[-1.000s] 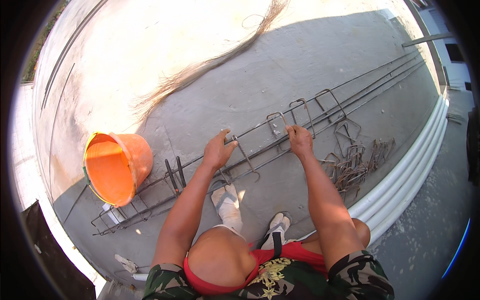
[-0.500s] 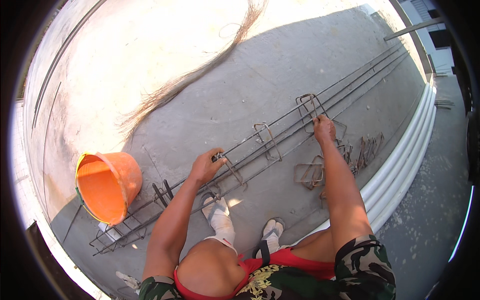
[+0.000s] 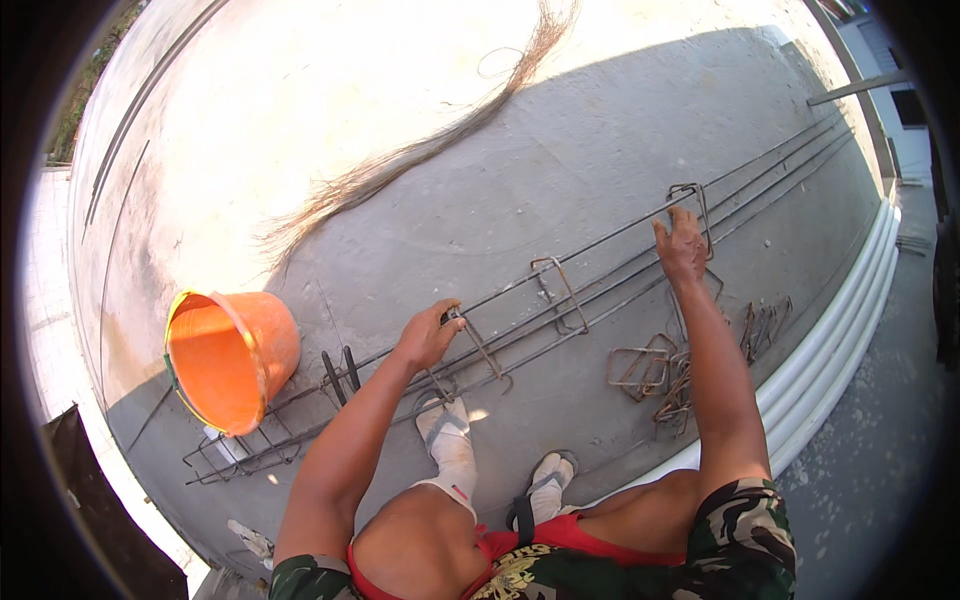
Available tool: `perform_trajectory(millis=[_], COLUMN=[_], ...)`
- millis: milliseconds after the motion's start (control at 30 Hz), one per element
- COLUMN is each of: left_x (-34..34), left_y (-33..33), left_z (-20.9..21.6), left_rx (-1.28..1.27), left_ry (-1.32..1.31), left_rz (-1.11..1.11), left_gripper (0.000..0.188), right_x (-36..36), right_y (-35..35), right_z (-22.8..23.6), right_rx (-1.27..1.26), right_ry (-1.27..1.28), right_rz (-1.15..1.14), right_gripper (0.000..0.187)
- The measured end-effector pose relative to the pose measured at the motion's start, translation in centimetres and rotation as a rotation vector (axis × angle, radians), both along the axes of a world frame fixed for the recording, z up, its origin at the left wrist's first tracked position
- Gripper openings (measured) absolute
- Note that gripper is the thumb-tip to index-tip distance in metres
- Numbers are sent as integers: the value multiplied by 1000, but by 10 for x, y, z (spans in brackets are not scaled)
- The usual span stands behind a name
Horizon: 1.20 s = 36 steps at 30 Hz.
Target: The person sits on a concrete surface and assembles a rebar cage by tying metal rods together with wire. They use pliers to twist and secure the wire at multiple intersections along the cage structure.
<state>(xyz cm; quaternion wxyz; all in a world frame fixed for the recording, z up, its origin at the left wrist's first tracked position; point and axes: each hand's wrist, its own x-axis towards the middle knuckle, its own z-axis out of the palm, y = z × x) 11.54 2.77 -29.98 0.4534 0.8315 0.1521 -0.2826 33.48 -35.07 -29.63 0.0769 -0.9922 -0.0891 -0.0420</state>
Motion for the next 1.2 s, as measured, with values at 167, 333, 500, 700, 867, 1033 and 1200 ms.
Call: perform_trajectory(millis=[167, 333, 500, 700, 867, 1033, 1200], left_x=[-6, -2, -7, 1, -2, -1, -7], left_y=[7, 7, 7, -4, -4, -1, 10], left_z=[-16, -6, -17, -18, -17, -22, -37], left_rx=[-21, -61, -27, -125, -34, 42, -16], left_ry=[-20, 47, -78, -50, 56, -16, 118], left_rz=[54, 68, 40, 79, 170, 149, 167], left_gripper=[41, 40, 41, 42, 47, 49, 43], right_x=[-117, -102, -41, -21, -153, -242, -235], right_y=[93, 54, -16, -13, 119, 176, 157], right_z=[17, -12, -14, 10, 20, 2, -7], right_rx=[59, 61, -74, -74, 207, 290, 283], right_ry=[749, 538, 375, 216, 883, 779, 666], right_rz=[211, 129, -42, -141, 273, 273, 154], right_gripper=[35, 19, 19, 16, 31, 25, 18])
